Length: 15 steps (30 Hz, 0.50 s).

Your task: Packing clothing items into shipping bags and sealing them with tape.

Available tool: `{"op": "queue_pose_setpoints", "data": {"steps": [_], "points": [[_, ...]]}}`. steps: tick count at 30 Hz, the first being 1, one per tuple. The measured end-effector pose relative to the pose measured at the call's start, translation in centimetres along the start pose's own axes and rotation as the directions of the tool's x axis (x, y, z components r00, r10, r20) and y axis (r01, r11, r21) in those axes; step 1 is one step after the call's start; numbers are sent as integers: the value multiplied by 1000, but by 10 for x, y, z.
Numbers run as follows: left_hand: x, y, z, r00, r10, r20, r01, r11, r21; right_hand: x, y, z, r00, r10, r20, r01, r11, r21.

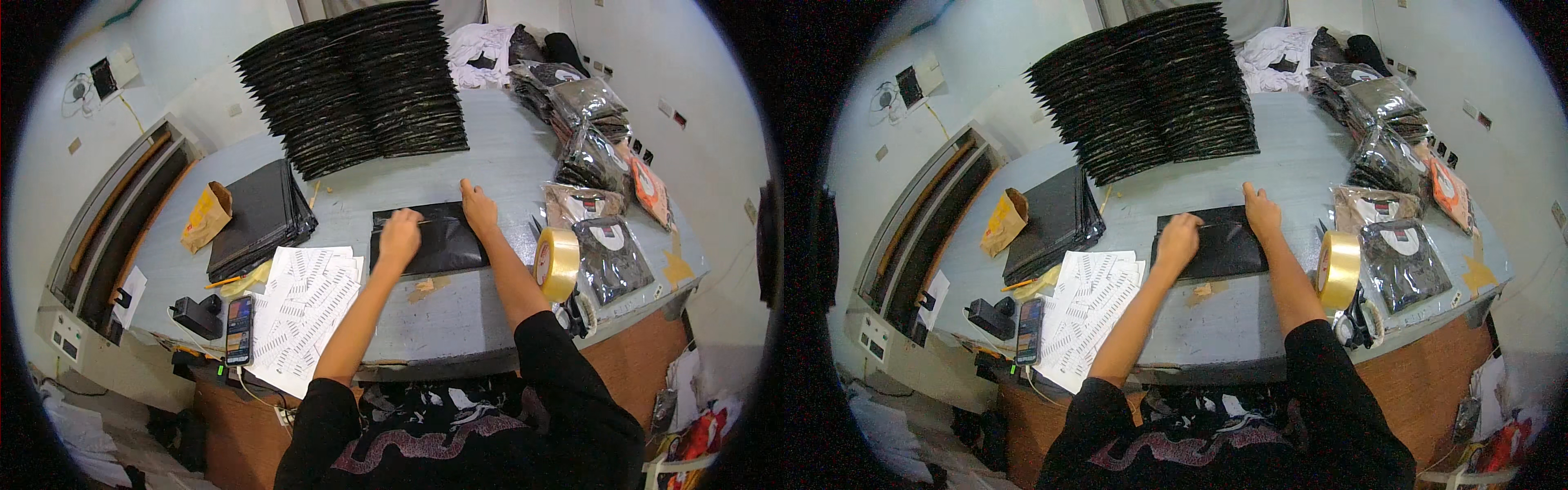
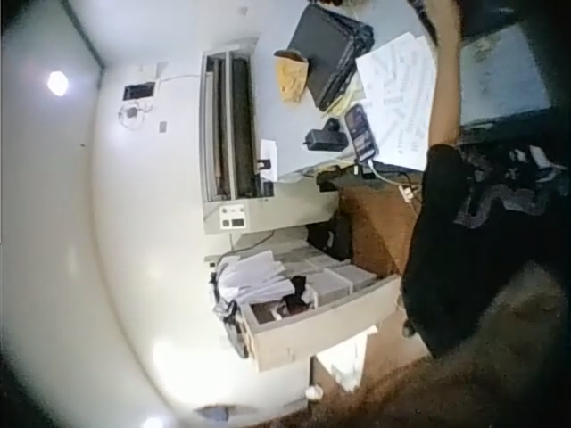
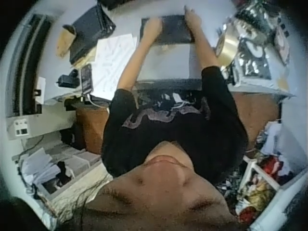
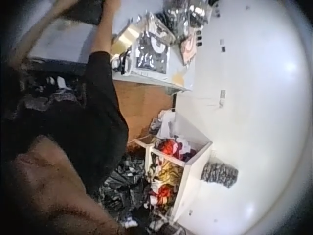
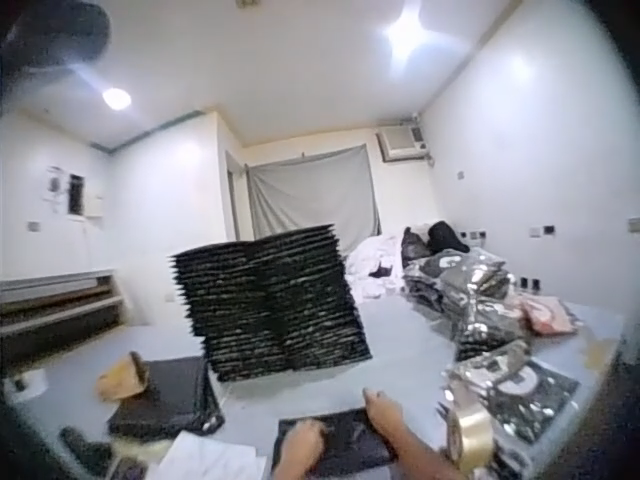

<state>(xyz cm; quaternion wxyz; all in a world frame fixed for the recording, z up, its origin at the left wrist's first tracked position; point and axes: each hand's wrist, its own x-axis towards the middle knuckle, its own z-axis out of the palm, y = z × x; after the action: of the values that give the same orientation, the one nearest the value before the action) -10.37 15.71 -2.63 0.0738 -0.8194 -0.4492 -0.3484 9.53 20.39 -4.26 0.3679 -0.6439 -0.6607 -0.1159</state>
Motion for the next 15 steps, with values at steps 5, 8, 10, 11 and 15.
{"op": "queue_pose_setpoints", "data": {"steps": [5, 8, 10, 11, 15], "points": [[-17, 50, 27, 992, -105, 71, 102, 994, 46, -2, 2, 1, 1000, 26, -9, -26, 999, 28], [-25, 54, 36, 993, -76, -92, 86, 990, 109, 0, -1, -5, 986, 95, -138, -74, 986, 152], [-23, 51, 33, 991, -116, -60, 123, 984, 133, 6, -6, -7, 961, 158, -228, -99, 963, 252], [-26, 53, 34, 988, -154, -13, 155, 977, 147, 6, -4, -6, 947, 193, -256, -95, 931, 353], [-23, 53, 38, 988, -150, -47, 155, 972, 179, 12, 0, 5, 996, 85, 5, -64, 705, 706]]}}
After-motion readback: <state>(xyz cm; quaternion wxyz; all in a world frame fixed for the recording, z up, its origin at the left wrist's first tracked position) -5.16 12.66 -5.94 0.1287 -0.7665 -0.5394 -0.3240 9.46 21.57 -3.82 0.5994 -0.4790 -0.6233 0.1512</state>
